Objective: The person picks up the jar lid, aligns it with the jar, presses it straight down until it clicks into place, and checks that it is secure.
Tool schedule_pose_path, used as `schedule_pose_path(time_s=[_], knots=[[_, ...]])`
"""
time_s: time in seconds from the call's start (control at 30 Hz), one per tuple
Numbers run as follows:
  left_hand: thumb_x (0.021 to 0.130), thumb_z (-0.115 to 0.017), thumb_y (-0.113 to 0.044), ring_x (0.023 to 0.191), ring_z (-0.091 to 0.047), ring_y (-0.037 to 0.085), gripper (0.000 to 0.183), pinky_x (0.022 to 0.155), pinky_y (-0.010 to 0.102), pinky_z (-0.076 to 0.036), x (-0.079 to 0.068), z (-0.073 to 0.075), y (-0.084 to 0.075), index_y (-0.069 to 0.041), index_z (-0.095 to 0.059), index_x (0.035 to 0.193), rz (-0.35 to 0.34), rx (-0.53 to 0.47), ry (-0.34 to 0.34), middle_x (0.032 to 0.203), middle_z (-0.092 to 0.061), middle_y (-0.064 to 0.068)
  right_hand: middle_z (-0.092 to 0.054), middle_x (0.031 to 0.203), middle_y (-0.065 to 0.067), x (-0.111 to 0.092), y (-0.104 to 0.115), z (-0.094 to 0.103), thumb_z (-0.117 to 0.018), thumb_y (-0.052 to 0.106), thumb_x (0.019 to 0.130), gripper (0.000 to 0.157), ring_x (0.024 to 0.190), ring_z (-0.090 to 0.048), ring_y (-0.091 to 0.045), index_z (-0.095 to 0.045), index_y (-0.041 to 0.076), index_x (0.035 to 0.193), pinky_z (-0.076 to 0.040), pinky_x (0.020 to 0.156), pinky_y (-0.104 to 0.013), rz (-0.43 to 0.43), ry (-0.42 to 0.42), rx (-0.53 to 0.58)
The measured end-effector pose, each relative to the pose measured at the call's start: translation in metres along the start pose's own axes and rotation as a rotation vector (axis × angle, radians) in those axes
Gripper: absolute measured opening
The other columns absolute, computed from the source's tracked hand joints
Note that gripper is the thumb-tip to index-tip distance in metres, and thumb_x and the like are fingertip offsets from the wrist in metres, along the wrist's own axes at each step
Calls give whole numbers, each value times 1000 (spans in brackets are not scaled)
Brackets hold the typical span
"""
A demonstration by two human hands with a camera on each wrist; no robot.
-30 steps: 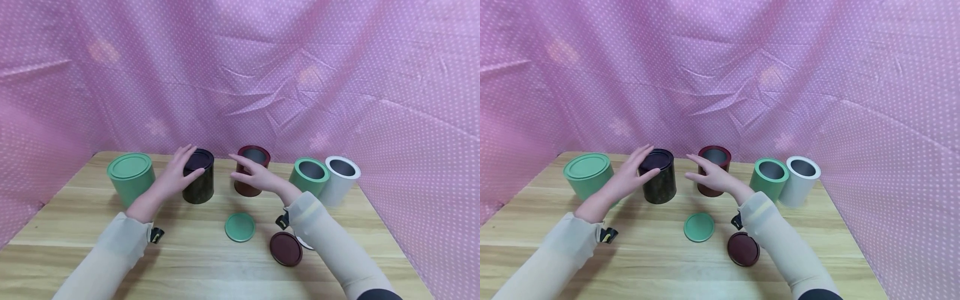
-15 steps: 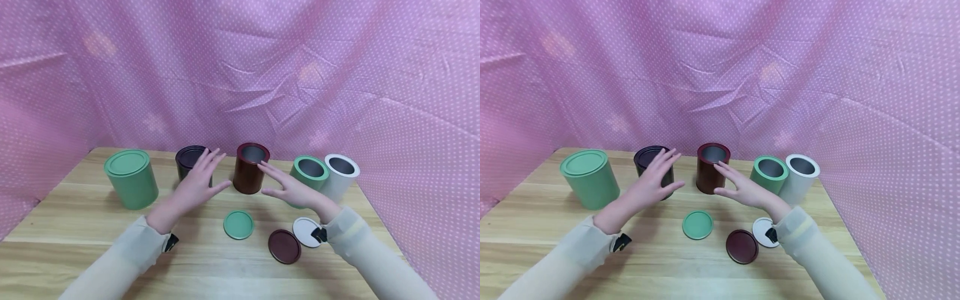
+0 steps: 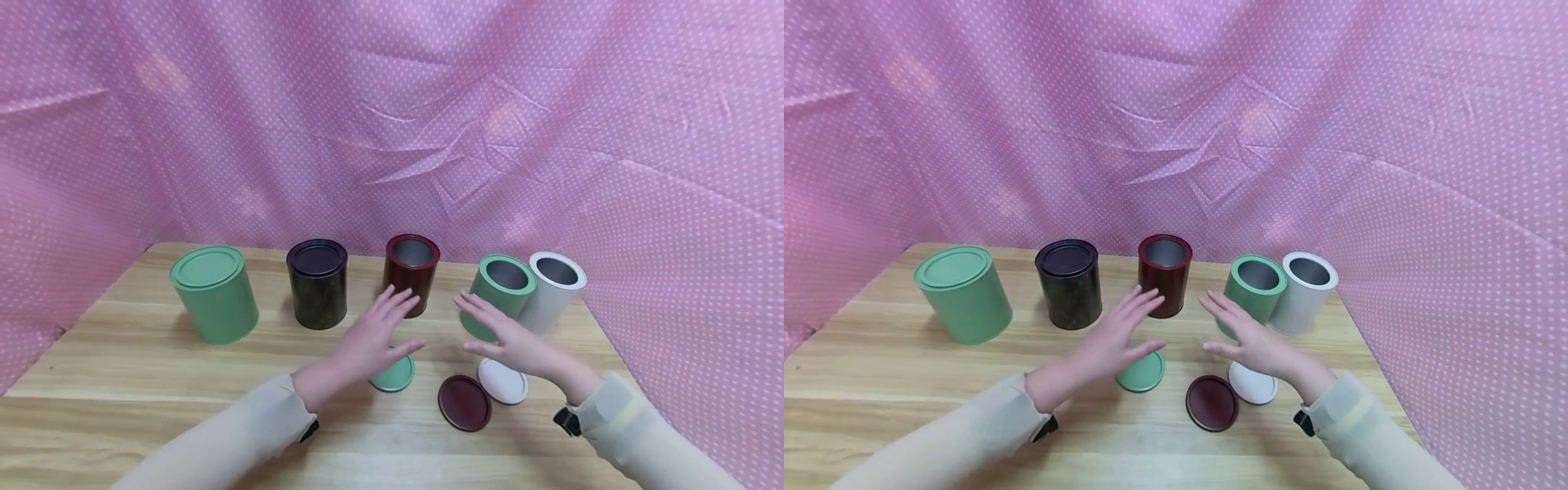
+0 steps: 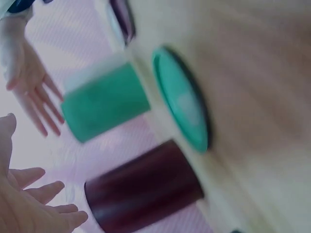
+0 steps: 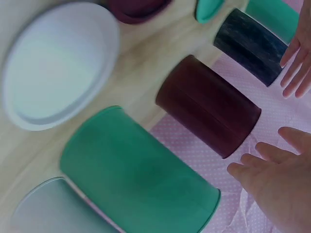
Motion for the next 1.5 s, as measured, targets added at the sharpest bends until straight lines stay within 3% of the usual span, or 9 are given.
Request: schedule_pose_path(time_s=[0.17, 0.37, 0.67, 0.9, 1.23, 1.33, 1.5], knots=[[91, -62, -48, 146, -24, 36, 71, 115, 53, -29, -4, -21, -7, -11, -41, 147, -12, 50, 75, 154, -37, 10, -22, 158, -23, -15, -2, -6, -64, 25, 93, 68, 143, -19, -47, -33, 5, 150, -28, 108, -67, 27, -3, -33], [90, -58, -55, 146, -24, 37, 73, 114, 51, -32, -8, -40, -14, -13, -40, 148, -47, 126, 174, 154, -38, 10, -24, 157, -22, -32, -11, -13, -64, 30, 93, 68, 142, -17, -51, -34, 12, 150, -23, 108, -70, 9, -9, -43], [91, -52, -61, 147, -23, 36, 76, 116, 51, -30, -6, -59, -16, -16, -37, 150, -35, 191, 271, 156, -34, 9, -28, 154, -26, -48, -33, -27, -68, 29, 89, 70, 138, -22, -55, -37, 8, 148, -28, 104, -72, 31, -22, -61], [90, -51, -64, 146, -22, 38, 79, 116, 50, -29, -7, -78, -22, -16, -35, 150, -51, 245, 359, 157, -33, 9, -24, 154, -29, -55, -43, -35, -72, 38, 83, 81, 136, -20, -59, -35, 12, 150, -25, 102, -74, 38, 38, -78], [85, -52, -71, 146, -20, 41, 88, 116, 55, -26, -9, -87, -24, -20, -29, 153, -28, 283, 430, 159, -26, 12, -28, 151, -32, -56, -58, -48, -75, 45, 78, 88, 136, -24, -55, -38, 1, 146, -24, 105, -70, 87, 105, -116], [84, -52, -71, 146, -21, 40, 90, 116, 54, -26, -12, -88, -24, -21, -27, 154, -20, 296, 464, 159, -26, 12, -30, 151, -30, -57, -59, -51, -75, 44, 78, 90, 137, -24, -54, -37, -1, 146, -14, 118, -55, 97, 126, -93], [83, -53, -72, 146, -23, 36, 89, 117, 52, -26, -13, -91, -24, -23, -28, 153, -25, 327, 490, 158, -28, 10, -38, 150, -24, -56, -59, -55, -76, 45, 75, 92, 136, -30, -51, -38, -2, 145, -14, 116, -58, 122, 140, -111]])
Point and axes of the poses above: each hand's wrist, its own x-axis towards the middle knuckle, its own z-axis out of the back of the hand, y = z × x, the point moved 3 cm from there along x, towards the middle knuckle
